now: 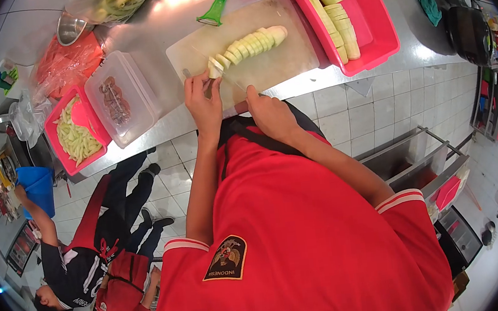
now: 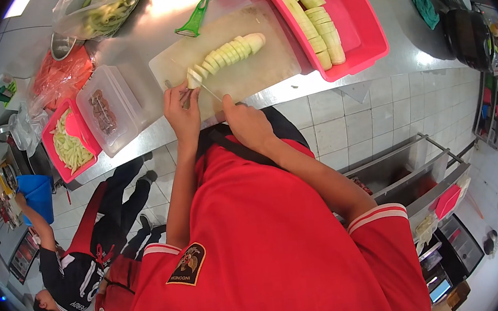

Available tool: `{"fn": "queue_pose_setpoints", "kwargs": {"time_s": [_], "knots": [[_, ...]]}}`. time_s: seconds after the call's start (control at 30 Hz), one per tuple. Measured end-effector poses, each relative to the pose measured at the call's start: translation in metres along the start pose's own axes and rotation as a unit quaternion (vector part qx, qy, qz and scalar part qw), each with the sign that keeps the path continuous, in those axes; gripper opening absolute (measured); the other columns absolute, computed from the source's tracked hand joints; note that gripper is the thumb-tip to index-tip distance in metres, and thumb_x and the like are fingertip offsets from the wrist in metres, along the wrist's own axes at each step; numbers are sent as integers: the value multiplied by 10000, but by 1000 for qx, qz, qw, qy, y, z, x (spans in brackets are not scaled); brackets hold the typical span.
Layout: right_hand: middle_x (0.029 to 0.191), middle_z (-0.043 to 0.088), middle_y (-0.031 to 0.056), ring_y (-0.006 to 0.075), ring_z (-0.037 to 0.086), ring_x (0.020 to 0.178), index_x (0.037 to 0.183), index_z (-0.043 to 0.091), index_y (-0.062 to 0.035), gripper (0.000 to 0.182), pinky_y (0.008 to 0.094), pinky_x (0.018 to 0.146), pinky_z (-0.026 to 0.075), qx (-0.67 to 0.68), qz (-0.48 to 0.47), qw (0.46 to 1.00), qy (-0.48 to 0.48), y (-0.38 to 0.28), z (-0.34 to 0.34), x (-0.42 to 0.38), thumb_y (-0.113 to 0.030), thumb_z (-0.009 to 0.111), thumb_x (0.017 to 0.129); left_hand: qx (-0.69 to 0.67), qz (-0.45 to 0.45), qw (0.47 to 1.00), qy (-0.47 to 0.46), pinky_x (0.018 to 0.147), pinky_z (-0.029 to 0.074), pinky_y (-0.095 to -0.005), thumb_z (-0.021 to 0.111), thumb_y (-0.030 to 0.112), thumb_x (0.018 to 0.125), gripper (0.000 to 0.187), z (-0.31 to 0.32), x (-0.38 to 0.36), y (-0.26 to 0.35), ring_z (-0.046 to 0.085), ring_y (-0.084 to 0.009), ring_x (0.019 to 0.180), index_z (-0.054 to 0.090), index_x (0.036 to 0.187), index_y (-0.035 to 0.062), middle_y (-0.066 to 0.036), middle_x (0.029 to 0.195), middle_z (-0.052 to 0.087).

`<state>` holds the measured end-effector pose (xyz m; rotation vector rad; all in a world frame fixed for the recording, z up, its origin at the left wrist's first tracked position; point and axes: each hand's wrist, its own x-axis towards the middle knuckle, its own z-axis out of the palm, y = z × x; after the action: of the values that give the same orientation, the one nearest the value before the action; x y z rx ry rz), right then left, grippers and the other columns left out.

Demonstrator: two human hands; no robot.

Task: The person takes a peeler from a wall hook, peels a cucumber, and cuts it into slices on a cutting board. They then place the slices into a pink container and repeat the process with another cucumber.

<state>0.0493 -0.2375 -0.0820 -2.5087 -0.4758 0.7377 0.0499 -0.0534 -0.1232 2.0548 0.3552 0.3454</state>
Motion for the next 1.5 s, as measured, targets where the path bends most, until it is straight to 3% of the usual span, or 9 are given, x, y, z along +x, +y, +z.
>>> {"fn": "queue_pose_setpoints", "kwargs": {"time_s": [0.2,0.27,0.43,0.5,0.6,0.7,1.23,1.3,1.5], "knots": [[885,755,301,503,775,843,1150,475,-20,151,621,716,620,-3,18,1000,-15,2,7,6,-95,549,1043,-9,-6,1000,-7,963,675,-348,814,-47,957,279,2,2,-9,772,-226,1053,737,1225,-65,-128,1151,653],[888,757,301,499,778,853,1150,476,-21,148,623,722,620,-6,18,1000,-13,9,12,9,-95,547,1044,-7,17,1000,10,878,658,-363,820,-45,939,266,1,3,-7,764,-253,970,754,1197,-52,-146,1095,681],[897,758,302,505,774,884,1155,482,-24,150,642,748,607,-3,24,1000,-18,20,22,15,-103,550,1046,-14,8,1000,9,920,664,-351,820,-45,945,259,0,2,-3,771,-235,1015,752,1195,-58,-142,1127,687],[884,747,313,532,754,868,1163,485,-13,163,662,745,583,27,21,999,-17,20,19,15,-145,538,1083,-22,0,1000,8,960,670,-342,821,-45,952,258,2,2,0,776,-219,1058,750,1199,-62,-140,1158,689],[853,728,327,554,732,844,1157,481,-3,208,675,733,560,82,25,996,-33,20,12,15,-203,527,1120,-8,-1,1000,30,911,660,-346,837,-17,938,264,2,1,-1,776,-248,980,749,1182,-59,-145,1079,703],[828,719,325,552,723,813,1150,480,-6,240,677,708,551,84,-4,996,-15,22,12,14,-242,522,1140,-3,-20,999,31,921,660,-336,858,12,948,258,1,1,-8,780,-210,1031,751,1173,-55,-134,1138,719],[765,717,262,510,729,731,1125,460,-35,236,634,634,578,-12,-40,999,35,10,5,3,-259,533,1146,-59,-27,997,42,935,656,-312,885,-30,908,283,3,0,-11,778,-184,1011,774,1165,-64,-123,1098,750],[810,724,283,524,737,784,1143,467,-22,193,651,670,573,5,-19,1000,10,7,1,1,-150,567,1040,-53,-21,998,42,933,656,-311,885,-30,907,275,2,1,-8,778,-184,1009,778,1158,-63,-121,1100,749],[808,717,288,531,726,771,1141,474,-29,212,658,662,564,23,-15,1000,14,8,3,2,-222,550,1096,-44,-27,998,44,923,651,-304,881,-31,908,258,5,2,-10,774,-178,991,789,1147,-58,-112,1097,740]]}}
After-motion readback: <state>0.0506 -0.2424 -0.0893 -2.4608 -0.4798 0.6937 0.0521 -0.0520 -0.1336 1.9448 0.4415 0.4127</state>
